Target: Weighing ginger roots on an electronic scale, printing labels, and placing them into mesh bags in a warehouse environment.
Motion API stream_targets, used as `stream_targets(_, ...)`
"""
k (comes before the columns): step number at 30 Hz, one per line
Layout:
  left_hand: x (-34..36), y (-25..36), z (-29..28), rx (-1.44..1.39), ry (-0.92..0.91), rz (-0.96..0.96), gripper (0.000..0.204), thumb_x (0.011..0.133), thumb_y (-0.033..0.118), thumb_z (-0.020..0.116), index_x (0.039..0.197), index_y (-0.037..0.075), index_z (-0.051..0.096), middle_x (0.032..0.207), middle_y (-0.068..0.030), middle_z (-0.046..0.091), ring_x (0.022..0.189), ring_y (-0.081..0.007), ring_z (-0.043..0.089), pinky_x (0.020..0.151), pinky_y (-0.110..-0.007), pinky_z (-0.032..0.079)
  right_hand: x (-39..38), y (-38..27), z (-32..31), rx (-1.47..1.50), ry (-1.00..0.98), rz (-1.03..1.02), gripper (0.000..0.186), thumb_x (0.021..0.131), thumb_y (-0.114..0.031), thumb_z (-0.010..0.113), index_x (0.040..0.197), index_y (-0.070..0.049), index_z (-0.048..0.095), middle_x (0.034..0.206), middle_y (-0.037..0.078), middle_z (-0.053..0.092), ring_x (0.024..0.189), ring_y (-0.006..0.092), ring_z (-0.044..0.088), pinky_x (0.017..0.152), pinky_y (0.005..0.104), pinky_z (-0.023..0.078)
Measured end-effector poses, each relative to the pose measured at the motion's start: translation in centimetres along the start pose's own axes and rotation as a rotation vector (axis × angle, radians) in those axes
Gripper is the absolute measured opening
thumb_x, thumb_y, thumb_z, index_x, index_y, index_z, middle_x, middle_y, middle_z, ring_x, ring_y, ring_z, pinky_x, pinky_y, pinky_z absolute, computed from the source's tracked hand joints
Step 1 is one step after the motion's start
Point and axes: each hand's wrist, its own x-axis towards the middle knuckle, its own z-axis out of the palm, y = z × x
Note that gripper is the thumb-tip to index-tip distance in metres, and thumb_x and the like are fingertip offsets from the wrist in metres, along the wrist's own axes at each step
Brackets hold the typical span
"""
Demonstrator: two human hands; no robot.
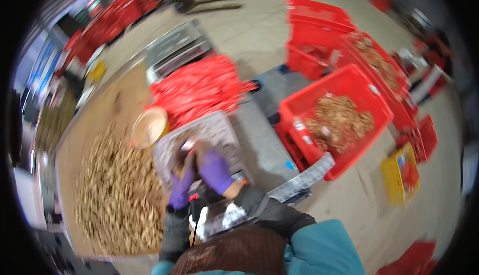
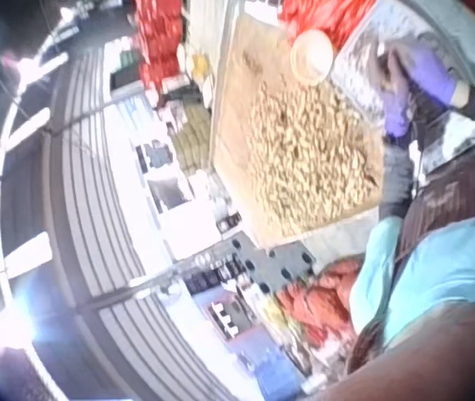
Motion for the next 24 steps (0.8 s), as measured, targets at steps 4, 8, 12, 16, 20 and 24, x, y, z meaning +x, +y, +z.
stream_targets(4,0.5,2.9,-2.2,-0.239,-0.15,-0.187,0.041,0.082,0.003,0.06,0.122,0.005,0.049,0.084,-0.0063,0.061,0.079,-0.01,0.057,0.068,-0.023,0.046,0.7,-0.6,-0.1,0.271,0.027,0.377,0.018,0.084,-0.016,0.058,0.097,-0.005,0.051,0.078,0.015,0.063,0.067,0.0259,0.063,0.059,0.0354,0.048)
stream_targets(8,0.8,3.2,-4.4,-0.42,-0.322,-0.27,0.04,0.086,0.012,0.06,0.123,0.005,0.045,0.084,-0.0051,0.058,0.074,-0.0105,0.059,0.058,-0.02,0.047,1.2,-0.6,0.6,0.3,-0.075,0.399,0.012,0.083,-0.007,0.058,0.092,-0.002,0.055,0.076,0.009,0.062,0.066,0.0124,0.059,0.057,0.0258,0.046)
stream_targets(12,1.2,4.1,-3.7,-0.335,-0.252,-0.297,0.031,0.089,0.014,0.056,0.117,0.005,0.047,0.08,-0.0047,0.058,0.067,-0.01,0.057,0.056,-0.022,0.047,1.6,-0.9,-1.6,0.742,-0.27,0.558,0.015,0.082,-0.007,0.059,0.095,-0.001,0.061,0.084,0.006,0.065,0.068,0.0143,0.06,0.062,0.027,0.048)
stream_targets(16,0.8,1.5,-2.7,-0.192,-0.157,-0.157,0.021,0.089,0.011,0.053,0.109,0.003,0.052,0.078,-0.0043,0.058,0.072,-0.0086,0.055,0.06,-0.023,0.046,1.0,-2.3,-2.1,0.525,-0.201,0.313,0.024,0.087,-0.023,0.058,0.101,-0.004,0.064,0.089,0.009,0.063,0.075,0.0166,0.061,0.065,0.0297,0.051)
stream_targets(20,0.9,1.9,-2.0,0.129,-0.142,0.114,0.015,0.09,0.009,0.05,0.097,0.001,0.059,0.083,-0.0074,0.061,0.073,-0.0122,0.057,0.066,-0.025,0.046,1.6,-2.5,-1.6,0.014,-0.027,0.134,0.016,0.081,-0.02,0.058,0.084,-0.005,0.061,0.081,0.014,0.059,0.074,0.0323,0.058,0.061,0.0395,0.047)
stream_targets(24,0.4,1.7,-1.9,0.272,-0.223,0.094,0.016,0.089,0.01,0.05,0.095,-0.001,0.06,0.081,-0.0116,0.059,0.075,-0.0214,0.056,0.069,-0.031,0.043,2.0,-2.2,-2.0,-0.091,0.125,0.107,0.012,0.081,-0.017,0.058,0.084,-0.005,0.058,0.075,0.012,0.056,0.07,0.0304,0.057,0.059,0.0395,0.046)
